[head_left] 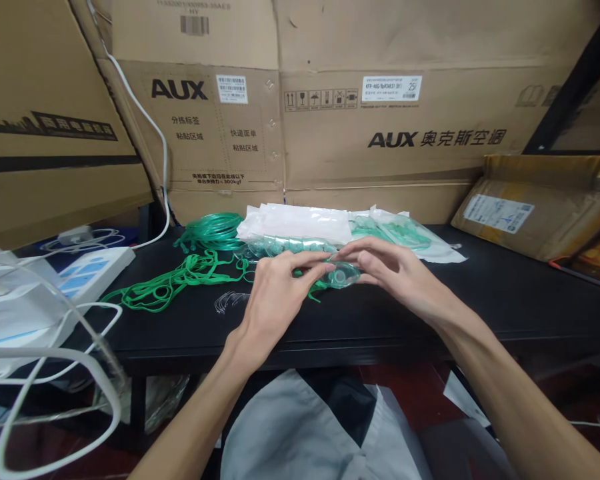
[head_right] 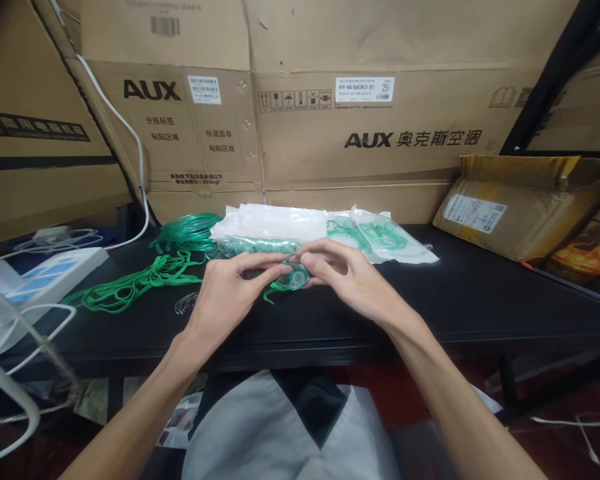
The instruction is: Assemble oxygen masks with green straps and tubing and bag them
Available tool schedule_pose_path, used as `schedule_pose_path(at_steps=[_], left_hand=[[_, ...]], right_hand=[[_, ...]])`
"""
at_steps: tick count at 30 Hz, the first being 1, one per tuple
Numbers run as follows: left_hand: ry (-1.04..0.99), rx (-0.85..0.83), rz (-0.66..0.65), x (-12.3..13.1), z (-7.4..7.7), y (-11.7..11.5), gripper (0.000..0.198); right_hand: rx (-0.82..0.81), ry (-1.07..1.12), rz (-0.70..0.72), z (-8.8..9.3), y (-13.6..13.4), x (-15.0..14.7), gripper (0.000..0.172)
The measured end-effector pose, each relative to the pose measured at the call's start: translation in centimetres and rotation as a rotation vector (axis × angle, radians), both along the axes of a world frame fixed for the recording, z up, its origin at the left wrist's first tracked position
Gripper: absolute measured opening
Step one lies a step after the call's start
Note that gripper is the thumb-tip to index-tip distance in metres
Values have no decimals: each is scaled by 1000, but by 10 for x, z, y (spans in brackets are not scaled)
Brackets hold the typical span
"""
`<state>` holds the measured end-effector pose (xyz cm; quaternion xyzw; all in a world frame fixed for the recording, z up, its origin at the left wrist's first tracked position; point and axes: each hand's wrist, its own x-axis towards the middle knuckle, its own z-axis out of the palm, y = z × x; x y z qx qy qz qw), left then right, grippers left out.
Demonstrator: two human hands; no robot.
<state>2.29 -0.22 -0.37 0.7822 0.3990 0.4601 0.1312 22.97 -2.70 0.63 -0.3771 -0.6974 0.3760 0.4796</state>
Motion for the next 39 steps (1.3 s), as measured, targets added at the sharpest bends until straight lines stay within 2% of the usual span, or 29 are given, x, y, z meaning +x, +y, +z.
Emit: schedule_pose_path(at_steps=[3,8,14,26,31,39], left_hand=[[-18,-20,-50,1,0,0,15],[-38,-91,-132,2,-1,-1,15],[16,-101,-156,0,2,-4,21],[32,-94,-95,4,1,-6,16],[74,-65,-56,4,0,-5,10],[120,-22,3,5,-3,-3,10]], right_hand=[[23,-44,-78,-4,3,-1,27],[60,-54,-123,-12,9,-6,24],[58,41,-114,-17,13,-11,20],[85,88,-65,-16,11,-16,19],[116,75,-94,-19,12,-19,19],[152,134,-200,-16,11,-13,22]])
